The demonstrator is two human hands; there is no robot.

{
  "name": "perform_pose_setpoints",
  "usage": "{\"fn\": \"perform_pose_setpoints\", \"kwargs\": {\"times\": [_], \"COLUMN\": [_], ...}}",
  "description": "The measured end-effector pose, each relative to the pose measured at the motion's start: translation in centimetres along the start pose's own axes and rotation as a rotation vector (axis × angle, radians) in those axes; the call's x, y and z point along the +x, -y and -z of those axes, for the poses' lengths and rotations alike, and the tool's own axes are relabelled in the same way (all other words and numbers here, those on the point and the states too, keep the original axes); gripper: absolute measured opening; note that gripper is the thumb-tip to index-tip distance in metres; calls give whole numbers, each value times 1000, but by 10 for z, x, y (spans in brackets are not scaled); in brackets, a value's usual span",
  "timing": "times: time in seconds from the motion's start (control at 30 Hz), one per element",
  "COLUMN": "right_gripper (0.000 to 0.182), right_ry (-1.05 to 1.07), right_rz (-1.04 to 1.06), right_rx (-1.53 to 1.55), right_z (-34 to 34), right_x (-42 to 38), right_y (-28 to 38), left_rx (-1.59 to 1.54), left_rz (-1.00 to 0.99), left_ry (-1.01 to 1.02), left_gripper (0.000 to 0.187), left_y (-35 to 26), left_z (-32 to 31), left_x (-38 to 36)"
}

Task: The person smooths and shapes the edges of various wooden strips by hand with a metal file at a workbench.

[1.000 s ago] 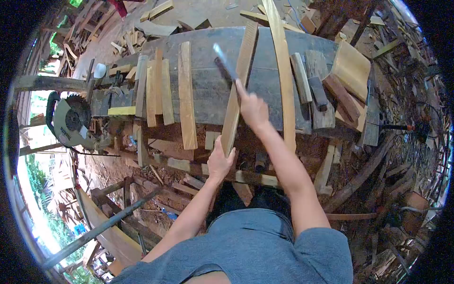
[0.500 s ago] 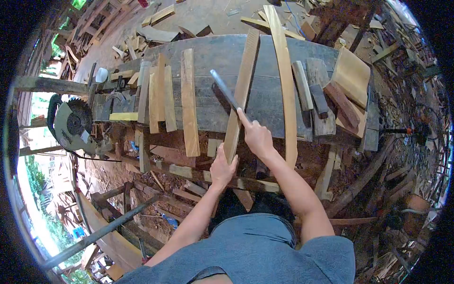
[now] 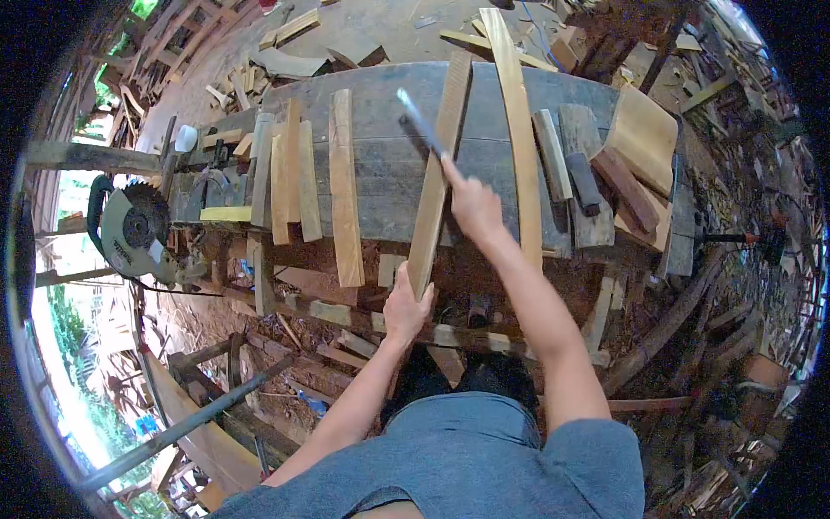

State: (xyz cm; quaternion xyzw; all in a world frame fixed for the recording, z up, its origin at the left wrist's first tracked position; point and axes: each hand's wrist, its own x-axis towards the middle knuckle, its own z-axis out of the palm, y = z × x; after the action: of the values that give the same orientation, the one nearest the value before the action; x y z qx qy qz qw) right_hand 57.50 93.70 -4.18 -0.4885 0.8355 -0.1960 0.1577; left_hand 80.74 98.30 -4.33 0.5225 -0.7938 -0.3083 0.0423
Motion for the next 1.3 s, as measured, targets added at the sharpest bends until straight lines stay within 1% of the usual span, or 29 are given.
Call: {"fn": "perform_pose_setpoints", "kwargs": {"times": [0.03, 0.1, 0.2, 0.27, 0.3, 0.33, 0.37, 0.4, 0.43, 0.53, 0.57, 0.63, 0.67, 0.73, 0.77, 0.83, 0.87, 0.9, 0.93, 0.97, 1.0, 1.03, 1.1, 1.17, 1.2, 1.3], "right_gripper": [62, 63, 65, 67, 67, 67, 67, 67, 67, 66, 66, 62, 62, 64, 64, 65, 65, 66, 68, 67, 66, 65, 62, 58, 56, 56], "right_ry": [-94, -96, -101, 28, 112, 74, 82, -4, -99, -106, -116, -34, -37, 40, 44, -90, -108, -102, -96, -57, 9, 77, 105, -38, -50, -74], "right_rz": [6, -35, 3, 5, 4, 8, 1, -9, -16, -81, -77, -20, -19, -47, -62, -124, -133, -127, -118, -135, -109, -83, -86, -113, -143, -115], "right_rx": [0, 29, 34, -33, -46, -88, -85, -82, -81, -45, -49, -99, -94, -91, -82, -48, -37, -23, -17, -15, -30, -42, -34, 13, 8, 61], "right_z": [-2, 2, -1, 3, 6, 7, 5, 4, 4, 6, 9, 8, 11, 13, 10, 7, 5, 4, 4, 8, 11, 14, 19, 17, 13, 16], "right_x": [27, 67, 31, -15, -26, -20, 0, 31, 54, 80, 66, 16, 20, 19, 36, 94, 96, 95, 94, 75, 52, 37, 40, 80, 108, 110], "right_y": [-5, -10, -9, 4, 7, 5, 0, -6, -11, -11, -8, 1, 3, 2, -2, -14, -16, -15, -16, -10, -4, 0, -1, -13, -20, -19], "left_rx": [4, 9, -8, 6, 5, 4, 5, 15, 20, 10, 8, 6, 11, 12, 23, -3, 11, 23, 16, 7, 14, 19, 2, 5, -2, 3], "left_rz": [-7, -17, -45, -25, -25, -18, -13, 32, 24, -30, -25, -19, 4, 55, 53, 19, 3, -14, 8, 32, 68, 63, 44, 43, 39, 46], "left_ry": [-6, -17, -39, -24, -26, -17, -4, 41, 42, -30, -20, -14, 3, 57, 71, 32, 10, 7, 28, 49, 75, 71, 52, 62, 53, 66], "left_gripper": [68, 68, 68, 68, 68, 68, 68, 67, 67, 68, 68, 68, 69, 70, 70, 69, 68, 68, 68, 68, 70, 70, 69, 69, 70, 69], "left_y": [1, 3, 3, 2, 1, 1, 1, -3, -3, 3, 4, 1, -1, -1, -1, -6, -4, -2, 0, 0, 2, 3, 3, -2, -5, -2], "left_z": [-1, -2, -2, 0, 1, 0, 0, 4, 2, 0, -1, 0, 3, 2, 2, 5, 3, 4, 4, 3, 1, 2, 0, 3, 6, 5], "left_x": [1, 2, 4, 4, 6, 5, 3, 3, 3, 1, 1, 4, 5, 4, 0, 2, 2, 1, 1, 2, 2, 4, 1, -4, -1, 0]}}
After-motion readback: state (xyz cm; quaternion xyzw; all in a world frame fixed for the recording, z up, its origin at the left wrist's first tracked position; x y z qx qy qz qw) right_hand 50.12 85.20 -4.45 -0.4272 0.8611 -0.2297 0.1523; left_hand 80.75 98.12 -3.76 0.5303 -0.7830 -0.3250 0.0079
